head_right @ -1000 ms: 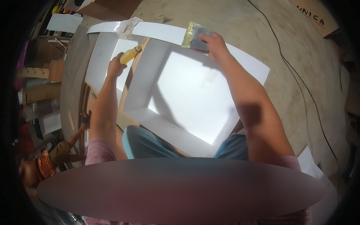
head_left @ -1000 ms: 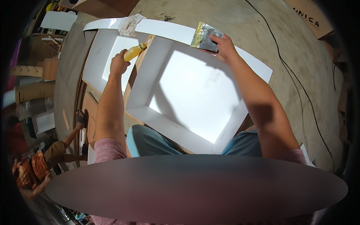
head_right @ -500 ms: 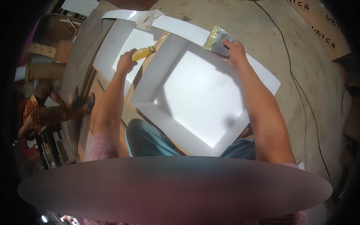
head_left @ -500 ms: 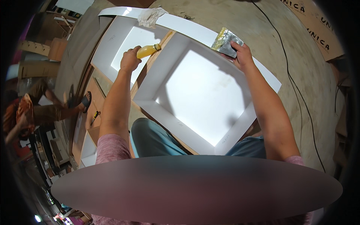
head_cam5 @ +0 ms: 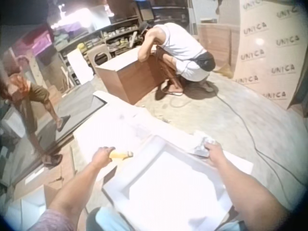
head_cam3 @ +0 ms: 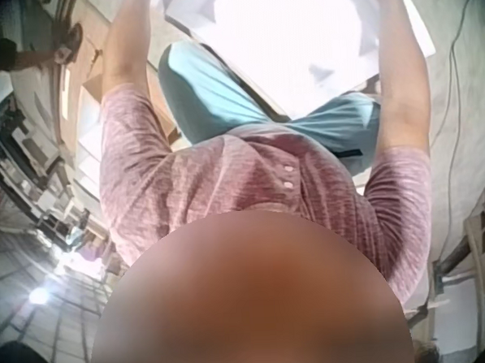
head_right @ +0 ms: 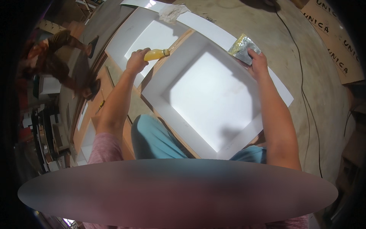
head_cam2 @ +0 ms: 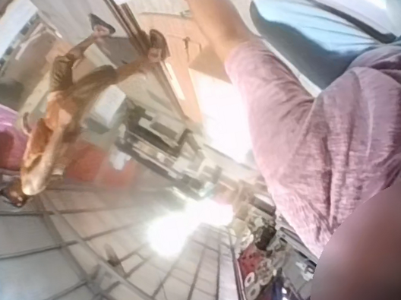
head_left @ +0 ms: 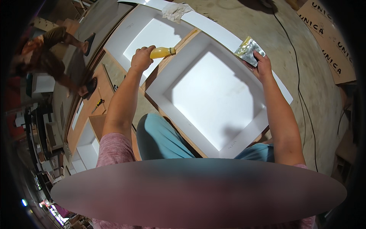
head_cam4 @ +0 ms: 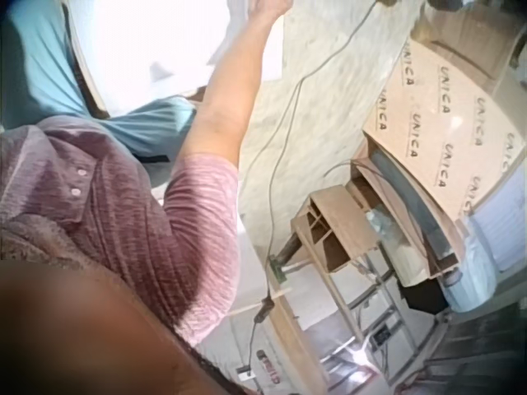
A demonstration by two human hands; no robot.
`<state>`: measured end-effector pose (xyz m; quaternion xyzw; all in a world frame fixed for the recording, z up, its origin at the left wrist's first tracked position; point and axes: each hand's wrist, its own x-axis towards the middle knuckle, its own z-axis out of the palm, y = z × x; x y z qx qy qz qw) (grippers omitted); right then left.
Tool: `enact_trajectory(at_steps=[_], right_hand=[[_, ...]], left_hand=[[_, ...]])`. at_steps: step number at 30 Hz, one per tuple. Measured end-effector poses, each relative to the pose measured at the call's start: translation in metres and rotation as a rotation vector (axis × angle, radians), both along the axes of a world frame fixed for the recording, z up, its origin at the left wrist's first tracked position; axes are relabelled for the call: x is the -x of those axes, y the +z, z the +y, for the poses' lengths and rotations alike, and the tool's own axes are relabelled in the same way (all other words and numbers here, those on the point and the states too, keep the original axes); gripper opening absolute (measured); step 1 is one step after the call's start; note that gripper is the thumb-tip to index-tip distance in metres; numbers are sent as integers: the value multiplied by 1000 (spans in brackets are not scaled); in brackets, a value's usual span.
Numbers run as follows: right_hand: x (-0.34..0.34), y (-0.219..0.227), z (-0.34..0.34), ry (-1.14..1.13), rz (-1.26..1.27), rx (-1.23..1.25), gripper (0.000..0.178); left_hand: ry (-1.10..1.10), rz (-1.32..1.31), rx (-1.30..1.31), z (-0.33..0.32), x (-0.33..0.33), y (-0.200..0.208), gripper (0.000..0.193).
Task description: The person applies glue to the edges of a white cabinet frame and uses a scraper to spread it evenly. They then wipe the surface with a cloth and continue applying glue to other sections of the cabinet.
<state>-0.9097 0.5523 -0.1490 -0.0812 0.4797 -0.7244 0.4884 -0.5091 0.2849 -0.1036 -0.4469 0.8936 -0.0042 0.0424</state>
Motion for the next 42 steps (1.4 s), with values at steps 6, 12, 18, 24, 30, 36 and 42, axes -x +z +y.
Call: enact_trajectory(at_steps=[6, 12, 18, 24, 30, 36, 42], right_hand=[[4, -5, 0, -7, 25, -21, 29], [5, -8, 1, -23, 44, -25, 27], [7, -12, 1, 11, 60, -11, 27], [7, -13, 2, 5, 82, -2, 28], [0, -7, 3, -8, 73, 31, 28], [-10, 1, 5, -16, 95, 0, 30], [-6, -2, 6, 0, 117, -3, 32]], left_hand=[[25, -12, 20, 14, -18, 9, 57], [72, -9, -25, 29, -38, 16, 63], [48, -12, 45, 33, -61, 7, 54], [62, -28, 64, 40, -70, 11, 53], [69, -33, 84, 47, -80, 15, 58], [85, -38, 105, 57, -94, 21, 59], [103, -57, 108, 66, -103, 25, 56]])
